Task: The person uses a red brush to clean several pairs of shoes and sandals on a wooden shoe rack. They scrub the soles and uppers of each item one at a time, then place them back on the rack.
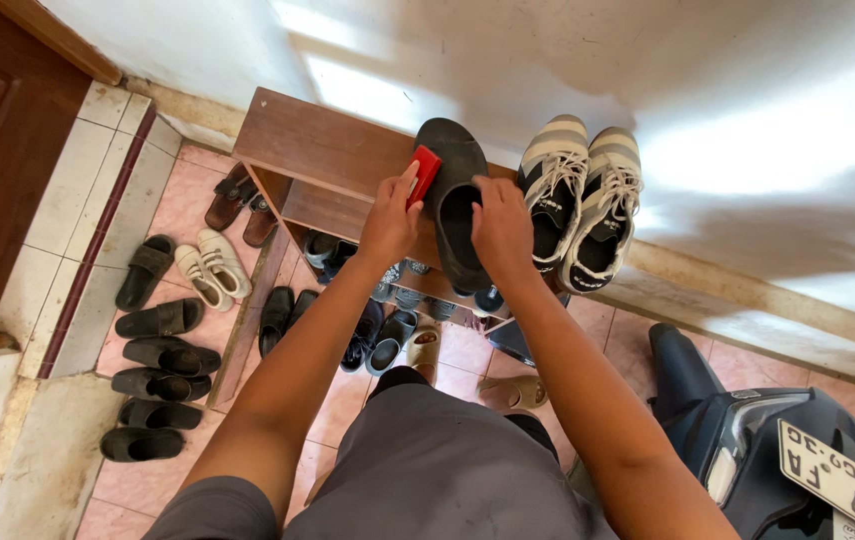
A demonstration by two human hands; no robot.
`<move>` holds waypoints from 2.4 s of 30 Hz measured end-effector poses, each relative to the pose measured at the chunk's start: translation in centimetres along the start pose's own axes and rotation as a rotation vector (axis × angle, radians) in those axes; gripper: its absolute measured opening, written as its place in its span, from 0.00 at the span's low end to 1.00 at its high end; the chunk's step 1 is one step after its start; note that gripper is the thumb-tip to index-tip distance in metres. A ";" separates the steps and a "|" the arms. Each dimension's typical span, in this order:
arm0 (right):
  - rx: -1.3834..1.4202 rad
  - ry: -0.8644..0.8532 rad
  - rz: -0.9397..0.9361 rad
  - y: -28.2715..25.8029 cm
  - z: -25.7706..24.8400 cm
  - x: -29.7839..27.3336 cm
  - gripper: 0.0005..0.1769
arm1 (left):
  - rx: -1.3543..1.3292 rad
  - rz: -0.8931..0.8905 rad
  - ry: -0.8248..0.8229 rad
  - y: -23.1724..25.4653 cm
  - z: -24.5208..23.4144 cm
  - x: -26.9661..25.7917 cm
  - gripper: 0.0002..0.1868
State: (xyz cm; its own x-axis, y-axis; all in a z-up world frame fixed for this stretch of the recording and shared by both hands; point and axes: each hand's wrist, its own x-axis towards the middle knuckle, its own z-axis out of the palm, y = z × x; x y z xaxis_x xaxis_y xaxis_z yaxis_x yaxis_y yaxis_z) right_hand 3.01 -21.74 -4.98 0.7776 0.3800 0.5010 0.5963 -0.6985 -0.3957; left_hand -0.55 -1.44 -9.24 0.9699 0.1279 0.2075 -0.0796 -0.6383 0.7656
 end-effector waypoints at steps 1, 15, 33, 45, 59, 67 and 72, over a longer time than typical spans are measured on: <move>-0.052 -0.086 0.025 0.3 -0.2 0.3 0.22 | -0.003 0.001 0.001 0.0 -0.2 -0.4 0.34; -0.093 -0.065 -0.261 -0.8 -0.1 -0.9 0.24 | 0.181 0.152 -0.055 5.5 -6.8 -0.4 0.29; -0.128 -0.111 -0.198 -0.4 0.4 -3.2 0.27 | 0.269 0.255 -0.154 5.4 -4.4 1.1 0.26; -0.148 -0.083 -0.224 -1.6 0.3 -3.6 0.28 | 0.455 0.318 -0.076 6.3 -5.2 1.6 0.28; -0.106 -0.141 -0.116 0.0 0.5 -3.2 0.29 | 0.305 0.299 -0.057 4.3 -4.1 -0.4 0.26; -0.108 -0.237 0.037 1.2 1.5 -2.0 0.27 | 0.096 0.154 -0.057 4.2 -3.3 -3.6 0.26; -0.109 -0.240 0.054 1.6 1.6 -1.6 0.25 | 0.023 0.047 0.028 4.1 -3.1 -3.3 0.26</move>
State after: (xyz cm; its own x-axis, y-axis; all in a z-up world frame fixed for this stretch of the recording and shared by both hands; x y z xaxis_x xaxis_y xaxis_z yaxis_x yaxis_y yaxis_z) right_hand 3.08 -22.45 -7.65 0.8407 0.4641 0.2792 0.5375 -0.7781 -0.3249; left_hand -4.76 -2.11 -4.84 0.9585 0.1183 0.2595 -0.1188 -0.6615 0.7404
